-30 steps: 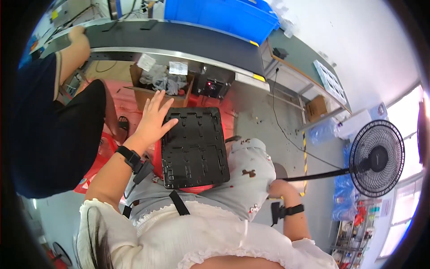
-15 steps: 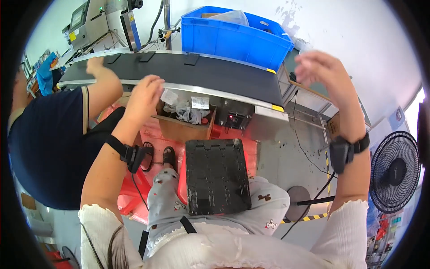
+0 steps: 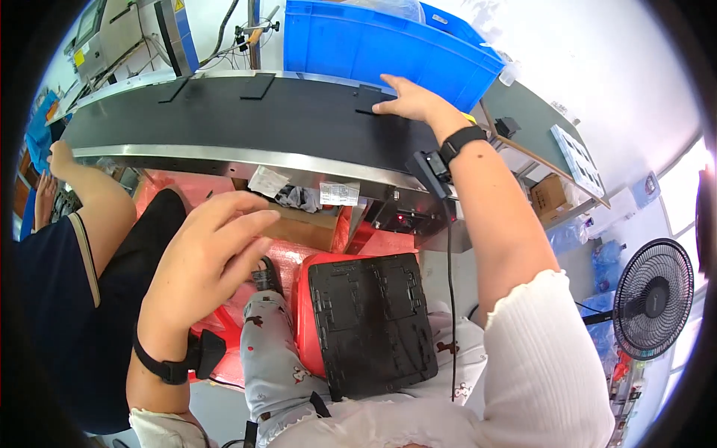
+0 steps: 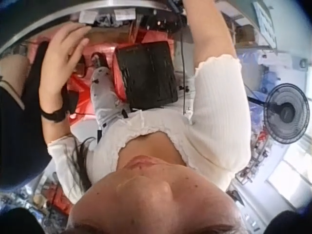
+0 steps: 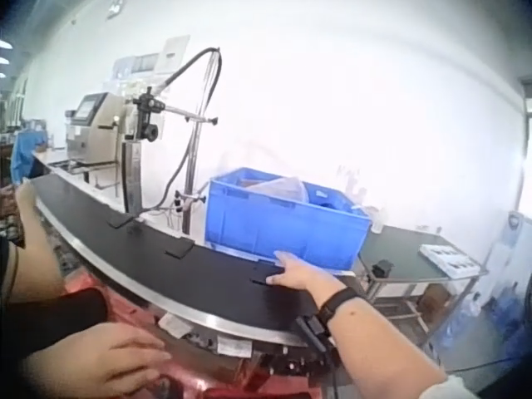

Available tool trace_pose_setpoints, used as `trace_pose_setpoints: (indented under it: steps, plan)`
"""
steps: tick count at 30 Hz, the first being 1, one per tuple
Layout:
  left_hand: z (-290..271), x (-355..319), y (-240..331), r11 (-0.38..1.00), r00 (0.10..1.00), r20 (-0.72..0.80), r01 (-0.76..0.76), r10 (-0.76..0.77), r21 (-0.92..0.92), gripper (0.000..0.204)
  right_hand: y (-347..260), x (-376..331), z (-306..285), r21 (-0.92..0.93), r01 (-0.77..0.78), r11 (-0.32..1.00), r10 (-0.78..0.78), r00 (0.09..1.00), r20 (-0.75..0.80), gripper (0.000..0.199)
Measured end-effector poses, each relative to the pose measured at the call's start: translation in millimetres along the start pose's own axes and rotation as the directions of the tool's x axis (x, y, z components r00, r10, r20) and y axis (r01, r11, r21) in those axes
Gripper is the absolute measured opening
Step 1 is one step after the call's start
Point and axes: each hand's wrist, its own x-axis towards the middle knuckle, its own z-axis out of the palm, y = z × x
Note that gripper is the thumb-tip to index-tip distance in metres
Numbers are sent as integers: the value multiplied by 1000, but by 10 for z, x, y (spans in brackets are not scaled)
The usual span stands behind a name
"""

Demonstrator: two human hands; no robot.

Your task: Manually assembling small electronic parts into a plastic tray on an assembly line.

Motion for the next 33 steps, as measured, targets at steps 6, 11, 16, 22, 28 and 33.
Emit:
trace_pose_setpoints:
  steps: [6, 11, 16, 22, 28, 33]
  plan:
    - [173, -151, -378, 990, 996, 17, 87, -89, 112, 23, -4, 27, -104, -40, -26, 999, 34, 976, 216, 89]
    - [534, -1082, -285, 896, 593, 700, 416, -398, 156, 29, 271, -232, -153, 67, -41, 997, 49, 991, -128, 60]
    - [349, -1227, -23, 801, 530, 630, 533, -568, 273, 27, 20, -392, -217, 728, -14, 685, 155, 980, -127, 25]
    - [-2, -1107, -233, 714, 489, 551, 620, -676, 326, 24, -251, -15, -148, 778, -62, 625, 86, 996, 11, 29]
    - [-183, -1121, -473, 600, 407, 517, 747, -754, 287, 21, -333, 411, 243, 555, -310, 772, 282, 949, 139, 46]
    - [-253, -1226, -298, 449, 287, 490, 857, -823, 253, 19, -170, 670, 313, -403, -92, 911, 223, 930, 291, 53]
